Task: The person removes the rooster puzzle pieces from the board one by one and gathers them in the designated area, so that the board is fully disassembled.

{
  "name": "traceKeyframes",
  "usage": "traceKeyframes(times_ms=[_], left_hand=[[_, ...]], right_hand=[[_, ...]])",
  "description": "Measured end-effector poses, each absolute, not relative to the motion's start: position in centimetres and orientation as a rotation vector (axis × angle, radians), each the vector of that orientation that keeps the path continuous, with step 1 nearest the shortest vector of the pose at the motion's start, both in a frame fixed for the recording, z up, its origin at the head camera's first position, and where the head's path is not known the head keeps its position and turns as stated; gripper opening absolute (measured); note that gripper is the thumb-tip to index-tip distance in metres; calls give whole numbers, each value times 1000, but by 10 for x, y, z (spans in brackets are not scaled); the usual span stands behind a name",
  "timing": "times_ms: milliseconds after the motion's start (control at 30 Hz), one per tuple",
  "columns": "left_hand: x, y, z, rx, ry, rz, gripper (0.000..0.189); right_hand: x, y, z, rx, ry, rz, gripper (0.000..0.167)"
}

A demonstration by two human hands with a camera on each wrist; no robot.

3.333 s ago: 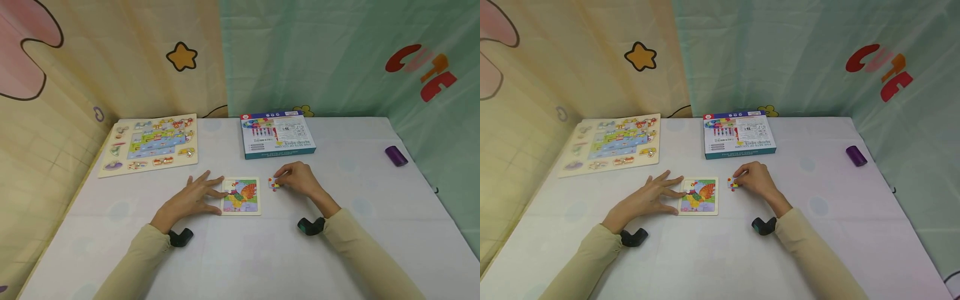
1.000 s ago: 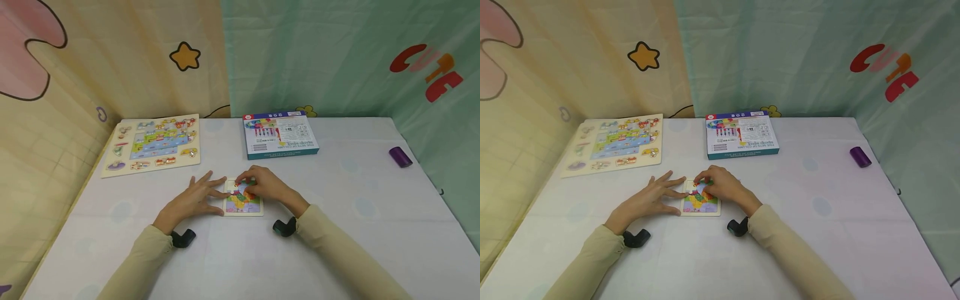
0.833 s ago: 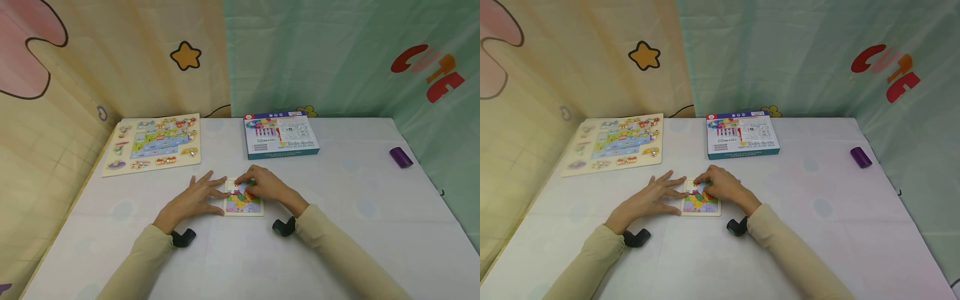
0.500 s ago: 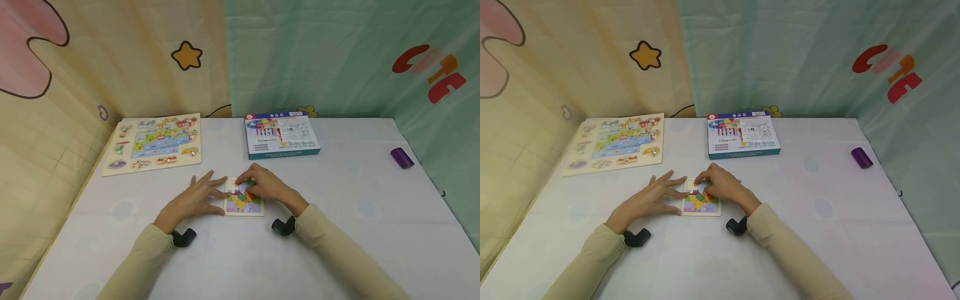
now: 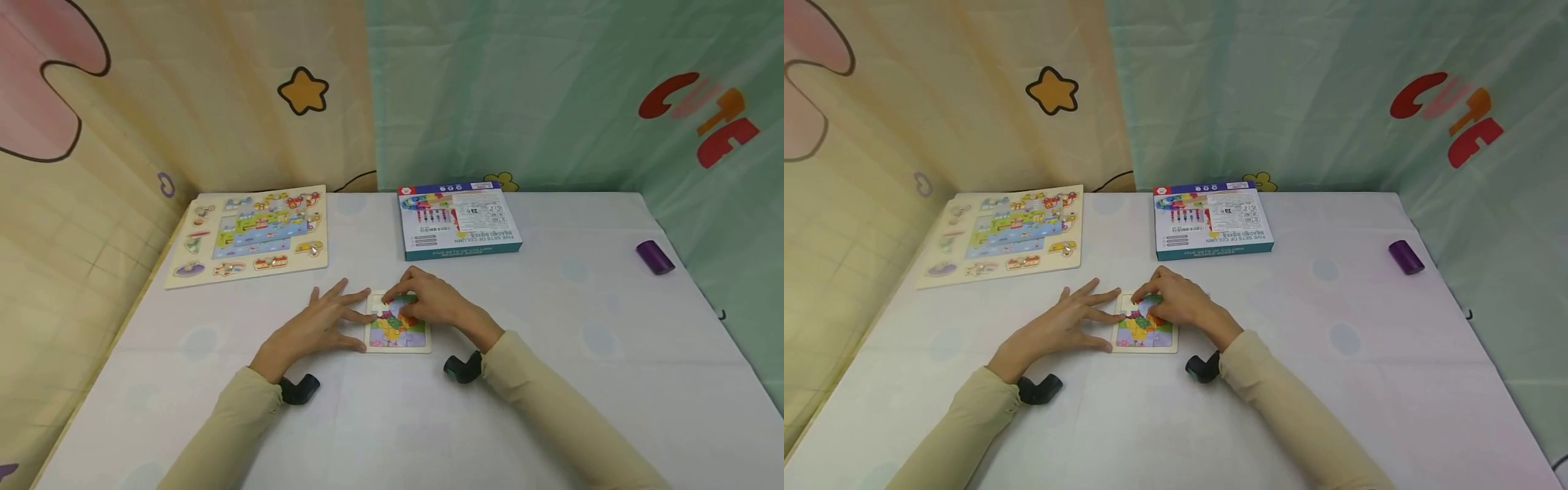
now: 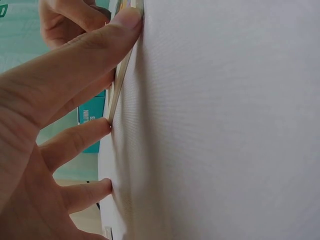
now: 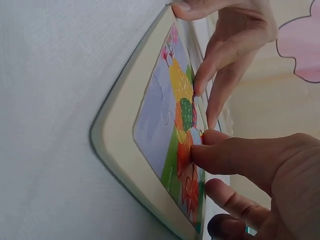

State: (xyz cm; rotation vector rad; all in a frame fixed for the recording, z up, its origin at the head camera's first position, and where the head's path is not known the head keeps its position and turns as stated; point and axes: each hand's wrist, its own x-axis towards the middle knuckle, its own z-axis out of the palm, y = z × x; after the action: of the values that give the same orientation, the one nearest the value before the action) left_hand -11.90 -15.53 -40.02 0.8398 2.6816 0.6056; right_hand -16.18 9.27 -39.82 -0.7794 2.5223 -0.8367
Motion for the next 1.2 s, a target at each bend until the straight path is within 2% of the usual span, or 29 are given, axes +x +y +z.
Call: traceKeyframes(times_ms=[367, 700, 1200], left_hand=[[-118, -154, -403, 824, 2673, 628, 56], [-118, -154, -401, 826, 2691, 610, 56], [-119, -154, -401, 812, 2678, 641, 56]], right_hand=[[-165, 90, -401, -800, 2442, -902, 31], [-159, 88, -399, -881, 2436, -942, 16], [-159, 93, -397, -543, 2533, -1178, 17]])
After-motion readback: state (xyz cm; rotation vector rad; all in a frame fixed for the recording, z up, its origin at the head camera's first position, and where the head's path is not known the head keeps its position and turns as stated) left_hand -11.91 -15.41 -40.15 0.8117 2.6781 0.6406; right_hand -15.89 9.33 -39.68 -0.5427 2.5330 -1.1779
